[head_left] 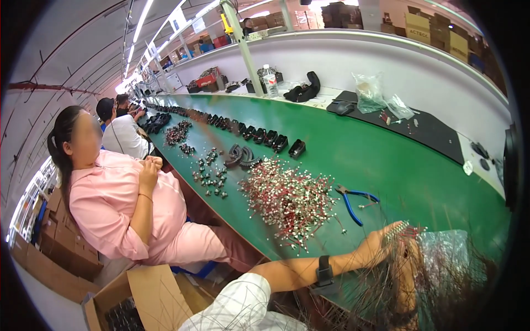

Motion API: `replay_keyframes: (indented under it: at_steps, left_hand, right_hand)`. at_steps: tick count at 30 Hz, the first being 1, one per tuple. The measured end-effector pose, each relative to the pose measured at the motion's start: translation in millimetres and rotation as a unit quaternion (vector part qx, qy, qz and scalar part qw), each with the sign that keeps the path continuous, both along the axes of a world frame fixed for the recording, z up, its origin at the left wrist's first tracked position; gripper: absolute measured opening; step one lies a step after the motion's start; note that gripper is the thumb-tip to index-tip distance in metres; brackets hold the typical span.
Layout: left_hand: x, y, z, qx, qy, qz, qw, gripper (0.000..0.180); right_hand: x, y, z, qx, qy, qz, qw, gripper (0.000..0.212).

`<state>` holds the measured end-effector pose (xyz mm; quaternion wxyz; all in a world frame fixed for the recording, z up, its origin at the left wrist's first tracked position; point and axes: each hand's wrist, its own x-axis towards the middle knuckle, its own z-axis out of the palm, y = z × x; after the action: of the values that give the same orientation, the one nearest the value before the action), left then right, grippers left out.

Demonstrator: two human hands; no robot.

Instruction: Assembling small red and green electronic components onto a mounting strip at a factory workbench.

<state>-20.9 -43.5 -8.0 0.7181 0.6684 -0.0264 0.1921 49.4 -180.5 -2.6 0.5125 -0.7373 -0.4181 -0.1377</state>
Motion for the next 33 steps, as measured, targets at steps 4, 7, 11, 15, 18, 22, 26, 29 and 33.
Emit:
replay_keyframes:
  at_steps: [4,7,11,15,18,22,26,29,33]
  left_hand:
    - [-1.5,2.9,1.9,0.052,0.027,0.005,0.998,0.06]
    - [-4.6,-2.3,9.4,-0.026,0.034,-0.026,0.999,0.059]
    - [11.3,-14.6,-2.6,0.079,-0.016,0.01,0.997,0.054]
    - [-9.0,9.6,6.4,0.08,0.008,0.039,0.996,0.05]
    - [-2.5,0.9,4.1,0.02,0.019,-0.004,1.0,0.052]
    - [2.7,-1.3,2.4,0.065,-0.014,0.024,0.997,0.05]
    - [-0.9,-0.6,7.5,0.097,-0.002,0.017,0.995,0.051]
    - [-0.8,0.6,10.1,0.146,-0.023,0.034,0.988,0.052]
    - [-2.3,1.5,9.6,0.168,-0.033,0.045,0.984,0.052]
  right_hand:
    - [-2.0,-1.2,5.1,-0.008,-0.045,0.001,0.999,0.006]
    - [-5.4,-6.5,7.3,-0.014,-0.017,-0.013,1.0,0.007]
    - [5.0,-26.1,-12.7,-0.029,-0.048,-0.053,0.997,0.007]
    - [-4.3,8.1,0.9,-0.034,-0.068,-0.028,0.997,0.008]
    - [-1.9,-2.3,4.7,-0.011,-0.046,-0.02,0.999,0.008]
    - [-0.7,-4.0,4.2,-0.023,-0.039,-0.025,0.999,0.006]
    - [-1.5,-4.3,4.9,0.001,-0.037,-0.014,0.999,0.004]
    - [-3.0,-3.4,8.1,-0.004,-0.04,-0.013,0.999,0.007]
    - [-2.4,-2.8,4.5,0.007,-0.051,-0.01,0.999,0.006]
